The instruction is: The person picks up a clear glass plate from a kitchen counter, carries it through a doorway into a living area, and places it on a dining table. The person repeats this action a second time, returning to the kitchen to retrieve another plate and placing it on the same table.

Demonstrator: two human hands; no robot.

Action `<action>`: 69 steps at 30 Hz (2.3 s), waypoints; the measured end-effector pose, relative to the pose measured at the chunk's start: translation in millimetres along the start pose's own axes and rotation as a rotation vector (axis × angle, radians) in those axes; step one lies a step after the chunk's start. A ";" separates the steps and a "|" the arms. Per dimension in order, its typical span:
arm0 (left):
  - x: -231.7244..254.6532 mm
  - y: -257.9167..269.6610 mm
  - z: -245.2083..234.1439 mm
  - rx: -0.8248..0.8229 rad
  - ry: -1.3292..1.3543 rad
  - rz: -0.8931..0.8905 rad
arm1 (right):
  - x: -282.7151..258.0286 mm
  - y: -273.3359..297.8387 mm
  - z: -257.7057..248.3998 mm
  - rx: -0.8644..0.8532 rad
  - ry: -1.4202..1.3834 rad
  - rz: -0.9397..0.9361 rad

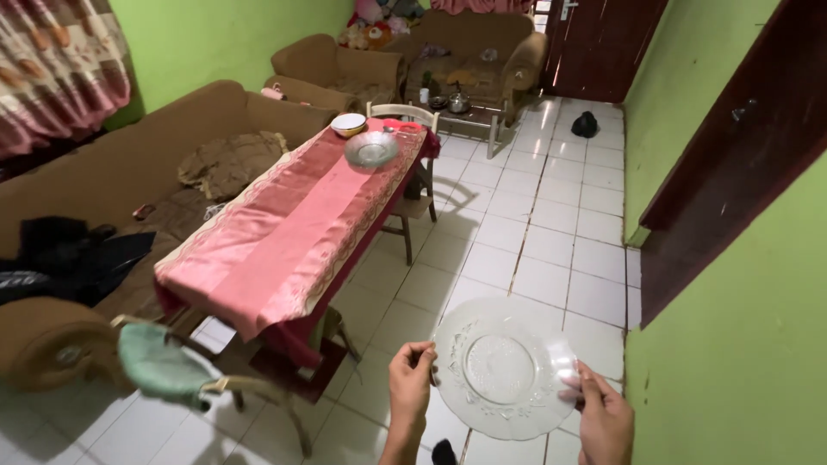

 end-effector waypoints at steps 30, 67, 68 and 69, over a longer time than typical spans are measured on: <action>20.4 -560.9 97.8 0.303 0.024 0.233 | -56.7 -520.9 432.0 -0.520 -0.060 0.028; -12.3 -842.3 -38.3 1.061 -0.287 0.079 | 49.6 -688.4 876.9 -0.944 0.349 0.007; -10.3 -843.7 -38.8 1.061 -0.288 0.105 | 47.3 -688.9 877.9 -0.945 0.361 -0.003; -9.3 -843.4 -37.8 1.060 -0.289 0.131 | 45.5 -689.5 877.5 -0.945 0.374 -0.013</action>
Point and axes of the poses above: each hand's wrist, its own y-axis away from the middle knuckle, its own z-axis out of the palm, x = y × z, the point moved 4 cm from there along -y, towards the middle knuckle, and after that the axes turned 4 degrees about y, right-handed, at the moved point
